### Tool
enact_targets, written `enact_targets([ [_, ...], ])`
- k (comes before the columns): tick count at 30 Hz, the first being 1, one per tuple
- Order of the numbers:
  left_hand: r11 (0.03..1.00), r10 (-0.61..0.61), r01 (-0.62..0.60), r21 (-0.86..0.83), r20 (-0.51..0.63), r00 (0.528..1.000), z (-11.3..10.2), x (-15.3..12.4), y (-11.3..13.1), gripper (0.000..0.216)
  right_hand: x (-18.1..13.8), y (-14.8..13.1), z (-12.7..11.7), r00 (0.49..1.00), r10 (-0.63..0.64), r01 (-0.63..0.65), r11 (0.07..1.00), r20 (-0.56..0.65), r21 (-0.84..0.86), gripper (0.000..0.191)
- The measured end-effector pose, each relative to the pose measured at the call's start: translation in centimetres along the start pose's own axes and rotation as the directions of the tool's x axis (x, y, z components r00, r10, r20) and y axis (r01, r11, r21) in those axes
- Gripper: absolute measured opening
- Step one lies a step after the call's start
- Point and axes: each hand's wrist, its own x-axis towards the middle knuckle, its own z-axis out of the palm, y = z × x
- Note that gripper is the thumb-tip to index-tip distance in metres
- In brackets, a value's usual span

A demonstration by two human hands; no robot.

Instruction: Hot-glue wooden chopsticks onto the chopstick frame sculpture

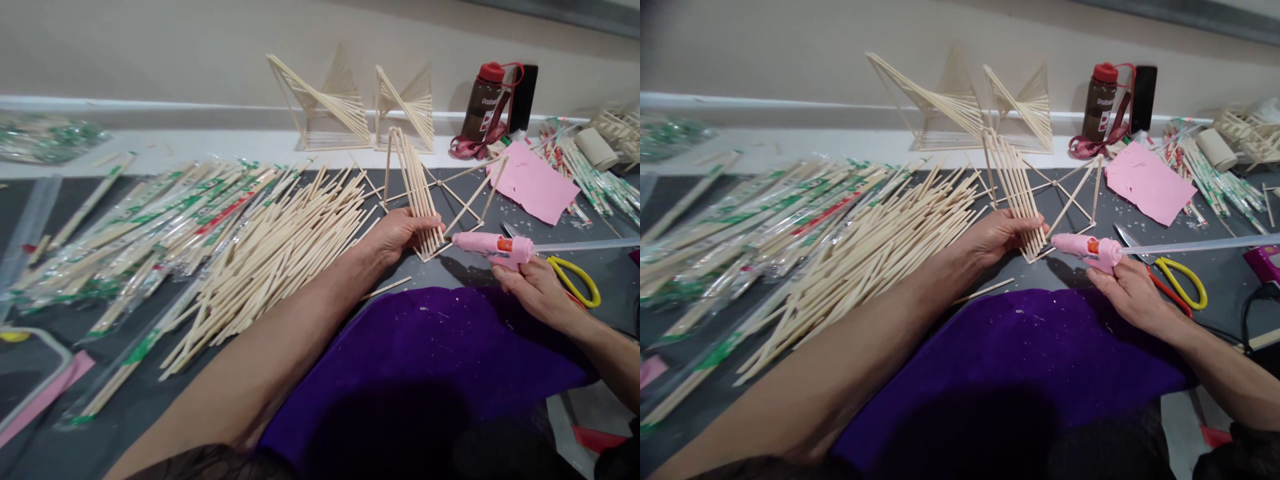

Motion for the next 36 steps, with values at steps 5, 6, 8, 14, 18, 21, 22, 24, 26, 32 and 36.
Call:
enact_targets([
  [5,1.000,-0.002,0.002,-0.007,0.000,1.000,0.08,-0.03,0.02,0.007,0.01,0.01,-0.03,1.000,-0.018,0.018,1.000,0.007,-0.003,0.037],
  [6,1.000,-0.001,0.001,-0.006,-0.001,1.000,0.08,-0.04,0.01,0.007,0.00,0.03,-0.03,1.000,-0.026,0.026,1.000,0.004,-0.004,0.037],
  [8,1.000,0.000,0.000,-0.003,-0.001,1.000,0.07,-0.08,0.01,0.007,-0.05,0.08,-0.03,0.999,-0.034,0.034,0.999,0.004,-0.013,0.035],
  [14,1.000,-0.007,0.007,0.008,0.002,1.000,-0.01,0.02,0.03,0.006,-0.09,0.04,-0.08,1.000,-0.021,0.021,0.999,0.014,-0.047,0.038],
  [18,1.000,0.001,-0.001,0.009,0.017,1.000,-0.04,0.06,0.01,0.008,0.00,-0.15,-0.08,1.000,-0.013,0.014,0.998,0.013,-0.056,0.039],
  [21,1.000,0.007,-0.007,0.012,0.015,1.000,-0.08,0.01,-0.06,0.008,0.05,-0.17,-0.01,1.000,-0.004,0.005,0.998,0.012,-0.060,0.040],
  [22,1.000,0.009,-0.009,0.015,0.015,1.000,-0.10,-0.01,-0.08,0.008,0.05,-0.14,0.03,1.000,0.001,0.000,0.998,0.010,-0.059,0.041],
  [24,1.000,0.013,-0.013,0.023,0.019,1.000,-0.14,-0.02,-0.11,0.009,0.04,-0.01,0.12,1.000,0.004,-0.003,0.998,0.006,-0.056,0.041],
  [26,0.999,0.018,-0.019,0.032,0.021,1.000,-0.17,0.00,-0.11,0.011,0.02,0.12,0.19,1.000,-0.004,0.004,0.999,0.002,-0.051,0.040],
  [32,0.999,0.017,-0.018,0.029,0.024,1.000,-0.20,0.04,-0.09,0.010,0.00,0.07,0.11,1.000,-0.008,0.008,1.000,0.022,-0.015,0.039],
  [36,0.999,0.014,-0.015,0.031,0.025,1.000,-0.19,0.00,-0.09,0.009,0.04,-0.07,-0.02,1.000,0.022,-0.023,1.000,0.017,0.008,0.040],
])
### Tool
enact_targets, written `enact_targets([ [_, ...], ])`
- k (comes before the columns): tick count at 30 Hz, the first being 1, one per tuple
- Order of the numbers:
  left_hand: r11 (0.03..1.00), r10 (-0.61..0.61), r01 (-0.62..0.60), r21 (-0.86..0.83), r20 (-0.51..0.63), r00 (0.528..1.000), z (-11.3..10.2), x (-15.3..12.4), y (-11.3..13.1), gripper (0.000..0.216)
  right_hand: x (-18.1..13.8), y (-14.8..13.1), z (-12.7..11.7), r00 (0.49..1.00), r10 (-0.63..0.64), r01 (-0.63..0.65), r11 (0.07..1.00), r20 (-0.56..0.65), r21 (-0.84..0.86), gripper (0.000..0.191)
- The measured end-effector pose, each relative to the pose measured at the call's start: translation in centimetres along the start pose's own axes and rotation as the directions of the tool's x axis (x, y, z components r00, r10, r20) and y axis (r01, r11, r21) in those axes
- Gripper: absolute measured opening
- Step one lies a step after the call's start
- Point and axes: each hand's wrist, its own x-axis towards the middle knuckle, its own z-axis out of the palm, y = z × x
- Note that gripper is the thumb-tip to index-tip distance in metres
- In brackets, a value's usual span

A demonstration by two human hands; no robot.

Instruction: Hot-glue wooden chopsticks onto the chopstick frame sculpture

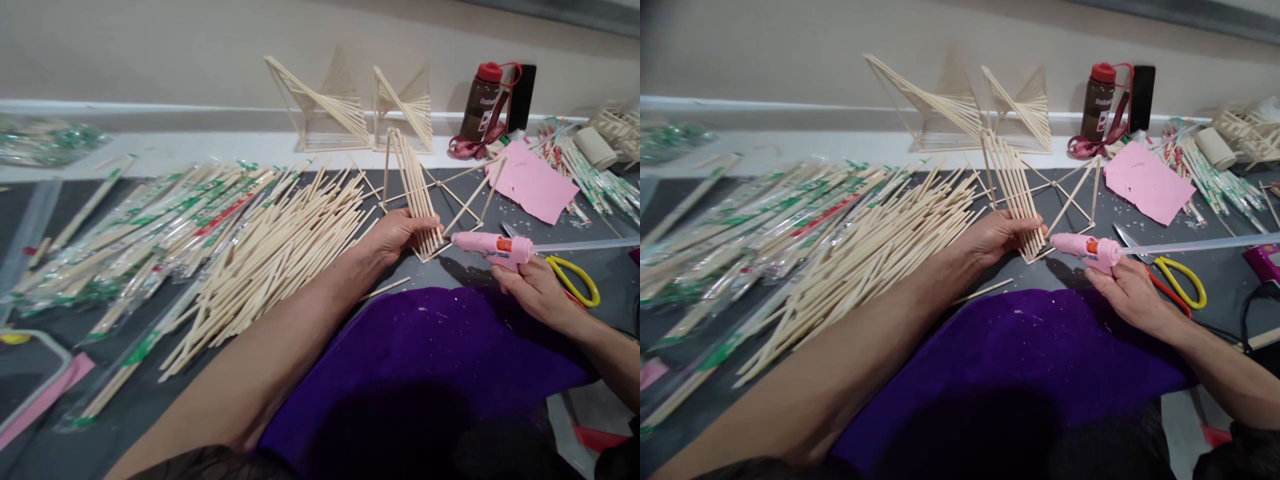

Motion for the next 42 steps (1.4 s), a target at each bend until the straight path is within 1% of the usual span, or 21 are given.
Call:
enact_targets([
  [4,1.000,0.003,-0.003,0.006,0.002,1.000,0.0,0.0,0.0,0.013,0.0,0.1,-0.1,1.000,0.008,-0.008,1.000,0.000,0.006,0.040],
  [8,1.000,-0.002,0.002,0.000,-0.005,1.000,0.1,-0.1,0.0,0.010,-0.2,0.2,-0.2,0.999,0.036,-0.036,0.998,0.013,0.042,0.039],
  [10,1.000,-0.008,0.008,-0.005,-0.006,1.000,0.1,-0.1,0.1,0.009,-0.3,0.3,-0.3,0.997,0.083,-0.083,0.992,0.010,0.100,0.040],
  [12,1.000,-0.008,0.008,-0.004,-0.006,1.000,0.0,-0.1,0.0,0.009,-0.4,0.5,-0.5,0.987,0.158,-0.159,0.962,0.019,0.223,0.039],
  [14,1.000,0.003,-0.003,0.003,0.000,1.000,-0.1,-0.1,0.0,0.010,-0.4,0.7,-0.7,0.970,0.232,-0.240,0.889,0.067,0.391,0.038],
  [16,1.000,0.013,-0.013,0.014,0.007,1.000,-0.1,0.0,-0.1,0.012,-0.3,0.9,-0.9,0.953,0.270,-0.299,0.784,0.134,0.544,0.040],
  [18,1.000,0.014,-0.014,0.018,0.000,1.000,-0.2,0.1,-0.1,0.013,-0.1,1.0,-1.1,0.940,0.294,-0.334,0.678,0.176,0.654,0.042],
  [20,1.000,0.010,-0.010,0.021,-0.011,1.000,-0.3,0.1,-0.1,0.014,0.1,0.9,-1.2,0.930,0.315,-0.348,0.586,0.190,0.732,0.042],
  [22,1.000,0.004,-0.003,0.024,-0.026,1.000,-0.3,0.1,-0.1,0.015,0.2,0.9,-1.3,0.923,0.343,-0.341,0.511,0.177,0.789,0.041],
  [24,1.000,0.004,-0.003,0.026,-0.053,0.999,-0.3,0.1,-0.2,0.015,0.3,0.9,-1.5,0.919,0.364,-0.319,0.461,0.151,0.828,0.038],
  [27,0.999,0.008,-0.005,0.033,-0.102,0.995,-0.2,0.0,-0.3,0.017,0.4,1.3,-2.3,0.906,0.416,-0.271,0.446,0.071,0.853,0.034],
  [29,0.999,0.011,-0.005,0.049,-0.118,0.993,-0.1,0.0,-0.3,0.018,0.6,1.8,-3.3,0.878,0.479,-0.244,0.468,-0.012,0.849,0.035],
  [31,0.997,0.017,-0.008,0.073,-0.126,0.992,-0.1,0.0,-0.2,0.017,1.2,2.7,-4.6,0.831,0.548,-0.229,0.497,-0.098,0.837,0.035],
  [34,0.996,0.013,-0.001,0.091,-0.132,0.991,0.0,0.0,0.0,0.016,2.3,4.9,-6.5,0.767,0.615,-0.227,0.526,-0.182,0.819,0.033],
  [38,0.996,-0.004,0.015,0.083,-0.133,0.991,0.0,0.1,0.2,0.013,3.9,8.7,-7.9,0.726,0.657,-0.245,0.525,-0.204,0.815,0.019],
  [40,0.996,-0.002,0.015,0.086,-0.147,0.989,0.0,0.1,0.2,0.011,4.5,10.5,-8.1,0.685,0.702,-0.277,0.498,-0.195,0.822,0.013],
  [42,0.995,0.000,0.016,0.094,-0.171,0.985,0.0,0.1,0.2,0.009,5.0,12.0,-8.0,0.645,0.745,-0.323,0.467,-0.170,0.823,0.014],
])
